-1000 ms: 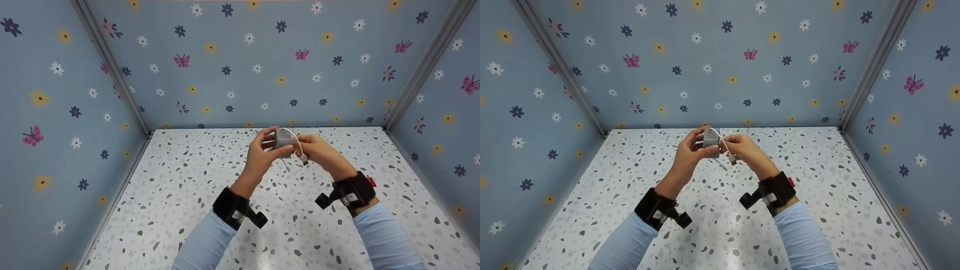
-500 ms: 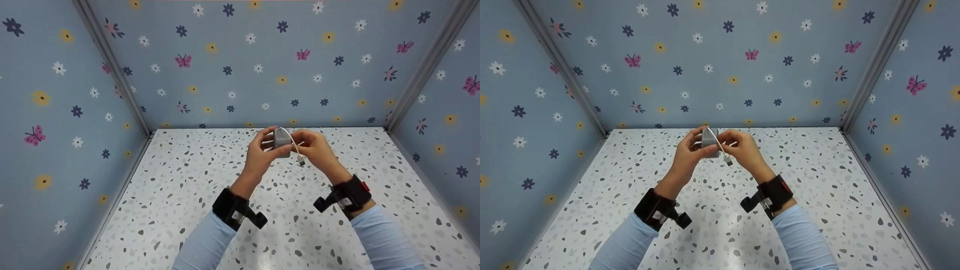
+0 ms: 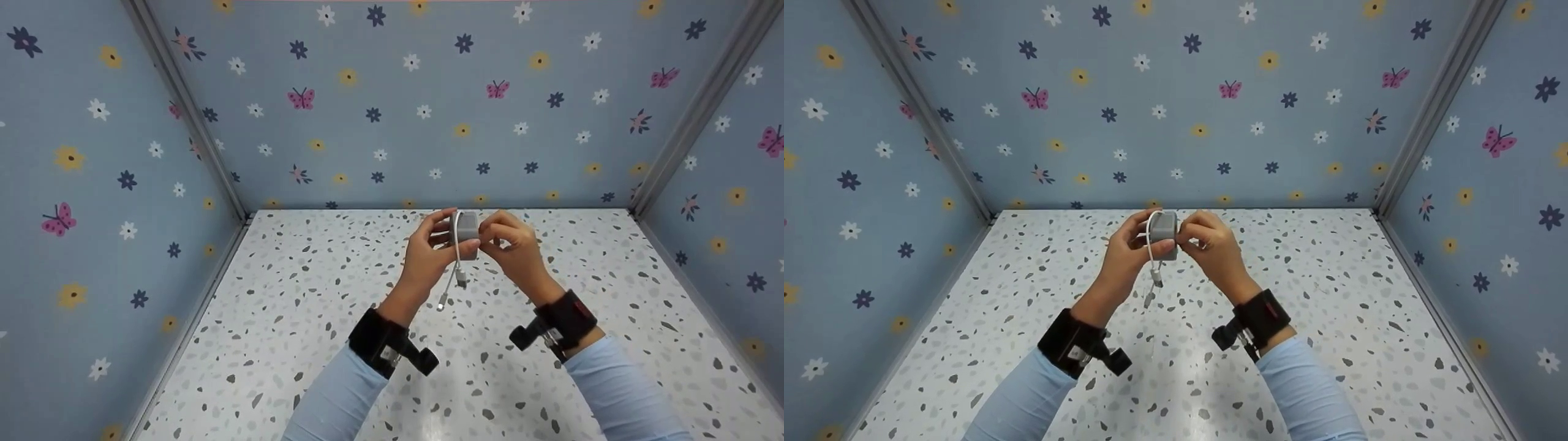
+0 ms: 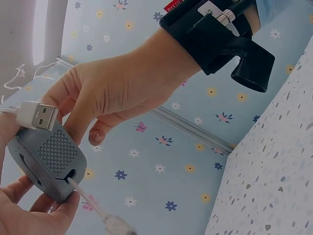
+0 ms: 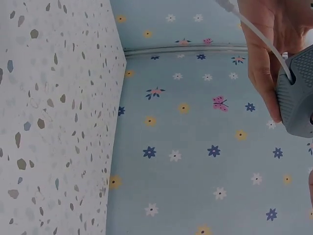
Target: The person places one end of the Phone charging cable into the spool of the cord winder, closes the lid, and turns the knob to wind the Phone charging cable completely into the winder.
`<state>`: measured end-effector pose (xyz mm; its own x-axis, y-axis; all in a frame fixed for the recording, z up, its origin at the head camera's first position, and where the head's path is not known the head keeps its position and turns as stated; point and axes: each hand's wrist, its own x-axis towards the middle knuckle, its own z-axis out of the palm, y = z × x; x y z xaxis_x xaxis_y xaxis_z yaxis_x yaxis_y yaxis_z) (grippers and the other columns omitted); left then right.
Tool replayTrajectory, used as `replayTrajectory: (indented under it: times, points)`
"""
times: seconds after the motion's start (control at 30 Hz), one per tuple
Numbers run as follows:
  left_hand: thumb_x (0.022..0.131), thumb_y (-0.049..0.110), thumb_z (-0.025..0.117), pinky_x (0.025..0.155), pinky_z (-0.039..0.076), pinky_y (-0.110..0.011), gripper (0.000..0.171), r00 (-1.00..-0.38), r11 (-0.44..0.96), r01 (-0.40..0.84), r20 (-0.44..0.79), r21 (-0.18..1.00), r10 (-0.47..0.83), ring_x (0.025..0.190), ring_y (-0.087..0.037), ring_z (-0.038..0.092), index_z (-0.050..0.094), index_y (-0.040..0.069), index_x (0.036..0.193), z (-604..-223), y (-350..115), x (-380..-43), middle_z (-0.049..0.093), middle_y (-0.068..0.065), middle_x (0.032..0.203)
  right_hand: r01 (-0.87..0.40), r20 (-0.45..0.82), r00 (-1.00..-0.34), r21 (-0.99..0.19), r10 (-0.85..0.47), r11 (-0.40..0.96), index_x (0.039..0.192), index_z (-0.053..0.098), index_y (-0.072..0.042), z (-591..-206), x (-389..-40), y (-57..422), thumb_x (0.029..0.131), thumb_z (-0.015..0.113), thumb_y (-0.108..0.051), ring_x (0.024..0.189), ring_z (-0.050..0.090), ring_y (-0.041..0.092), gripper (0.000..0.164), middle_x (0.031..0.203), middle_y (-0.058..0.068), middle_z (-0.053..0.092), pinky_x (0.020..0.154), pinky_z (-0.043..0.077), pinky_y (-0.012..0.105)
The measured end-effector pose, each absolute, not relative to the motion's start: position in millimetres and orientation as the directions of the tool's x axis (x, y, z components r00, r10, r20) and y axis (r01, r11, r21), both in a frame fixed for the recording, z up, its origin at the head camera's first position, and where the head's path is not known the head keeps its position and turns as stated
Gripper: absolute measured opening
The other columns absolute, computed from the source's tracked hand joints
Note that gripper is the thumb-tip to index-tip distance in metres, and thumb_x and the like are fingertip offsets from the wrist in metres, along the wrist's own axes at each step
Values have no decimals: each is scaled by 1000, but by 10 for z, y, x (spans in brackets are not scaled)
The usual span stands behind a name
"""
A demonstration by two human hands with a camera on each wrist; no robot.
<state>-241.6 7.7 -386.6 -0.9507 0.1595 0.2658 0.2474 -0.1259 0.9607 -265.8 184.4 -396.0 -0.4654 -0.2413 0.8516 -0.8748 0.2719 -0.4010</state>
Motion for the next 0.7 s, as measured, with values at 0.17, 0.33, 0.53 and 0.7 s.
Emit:
replayTrajectory:
  times: [0.17, 0.33, 0.53, 0.7]
  points:
    - [81, 17, 78, 96, 50, -32, 62, -953, -124, 245, 262, 962, 151, 114, -24, 57, 52, 15, 137, -3852, 58, -2405, 55, -13, 126, -769, 707, -635, -614, -312, 176, 81, 66, -1, -3934, -2624, 1900, 84, 66, 12, 78, 55, 6, 13, 88, 2, 62, 62, 48, 18]
    - [80, 18, 79, 94, 52, -33, 64, -954, -123, 247, 263, 961, 141, 113, -24, 59, 51, 13, 138, -3829, 65, -2401, 57, -13, 125, -454, 428, -845, -891, -321, 7, 96, 69, -5, -3835, -2555, 1918, 93, 58, 2, 71, 57, 8, 13, 87, -4, 66, 61, 50, 21]
    - [80, 18, 79, 92, 53, -33, 63, -956, -135, 242, 260, 961, 136, 113, -25, 58, 52, 13, 137, -3827, 68, -2402, 57, -13, 124, -46, 86, -954, -989, -288, -142, 99, 62, -14, -3729, -2514, 1864, 98, 54, -11, 76, 59, 9, 8, 85, -2, 63, 63, 49, 20]
    - [80, 17, 79, 91, 53, -33, 62, -956, -132, 237, 256, 962, 147, 114, -25, 58, 52, 14, 137, -3843, 75, -2400, 56, -14, 125, 64, -42, -947, -996, -319, -61, 96, 54, -10, -3659, -2506, 1857, 101, 48, -16, 62, 49, 6, 10, 73, -3, 53, 55, 41, 19]
